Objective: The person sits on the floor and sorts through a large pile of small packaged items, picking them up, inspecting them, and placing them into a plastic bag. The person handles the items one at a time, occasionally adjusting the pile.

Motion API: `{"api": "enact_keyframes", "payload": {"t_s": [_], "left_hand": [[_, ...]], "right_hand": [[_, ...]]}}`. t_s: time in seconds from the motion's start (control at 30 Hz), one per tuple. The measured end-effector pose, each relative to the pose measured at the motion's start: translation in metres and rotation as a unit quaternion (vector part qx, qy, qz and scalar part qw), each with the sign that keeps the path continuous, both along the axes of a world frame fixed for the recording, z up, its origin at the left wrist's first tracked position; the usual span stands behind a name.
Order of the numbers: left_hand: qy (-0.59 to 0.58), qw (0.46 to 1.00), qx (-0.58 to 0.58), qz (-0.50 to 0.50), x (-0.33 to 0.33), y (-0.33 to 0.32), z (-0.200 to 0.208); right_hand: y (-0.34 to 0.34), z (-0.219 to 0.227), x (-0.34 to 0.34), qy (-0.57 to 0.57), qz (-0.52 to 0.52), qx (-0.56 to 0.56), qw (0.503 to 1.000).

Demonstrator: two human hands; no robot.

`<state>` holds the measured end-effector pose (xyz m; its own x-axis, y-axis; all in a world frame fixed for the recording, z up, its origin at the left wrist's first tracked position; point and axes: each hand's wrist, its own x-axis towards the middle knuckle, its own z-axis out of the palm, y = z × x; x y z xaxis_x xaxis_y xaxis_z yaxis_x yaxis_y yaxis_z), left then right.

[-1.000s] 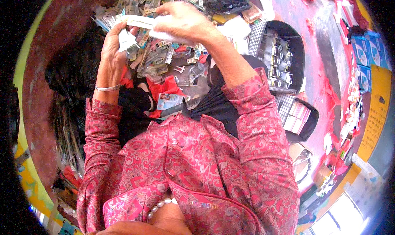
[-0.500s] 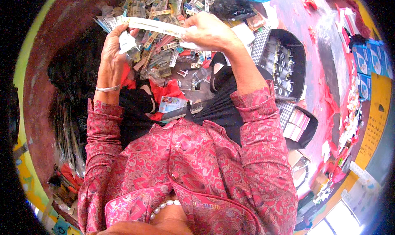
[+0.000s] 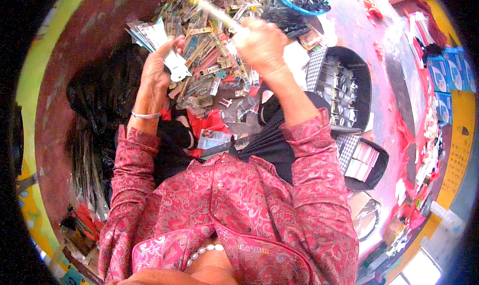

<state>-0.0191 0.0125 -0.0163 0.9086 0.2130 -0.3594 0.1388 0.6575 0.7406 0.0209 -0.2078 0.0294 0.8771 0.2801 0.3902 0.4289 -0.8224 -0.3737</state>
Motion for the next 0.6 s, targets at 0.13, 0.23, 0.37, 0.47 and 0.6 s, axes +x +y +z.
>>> {"api": "enact_keyframes", "payload": {"t_s": [0.13, 0.23, 0.37, 0.47, 0.6], "left_hand": [[0.046, 0.999, -0.007, 0.022, -0.005, -0.027, 0.013], [0.022, 0.997, 0.048, 0.051, 0.0, -0.025, 0.002], [0.042, 0.993, 0.08, 0.079, -0.003, -0.022, 0.008], [0.058, 0.991, 0.075, 0.09, -0.001, -0.018, 0.011], [0.029, 0.992, 0.014, 0.124, 0.009, 0.01, 0.001]], "right_hand": [[0.038, -0.003, -0.033, -0.083, 0.051, -0.18, 0.979], [0.052, -0.007, -0.05, -0.146, 0.093, -0.225, 0.959], [0.058, -0.006, -0.069, -0.165, 0.141, -0.239, 0.946], [0.057, -0.004, -0.075, -0.154, 0.157, -0.235, 0.947], [0.051, 0.002, -0.083, -0.097, 0.185, -0.235, 0.949]]}}
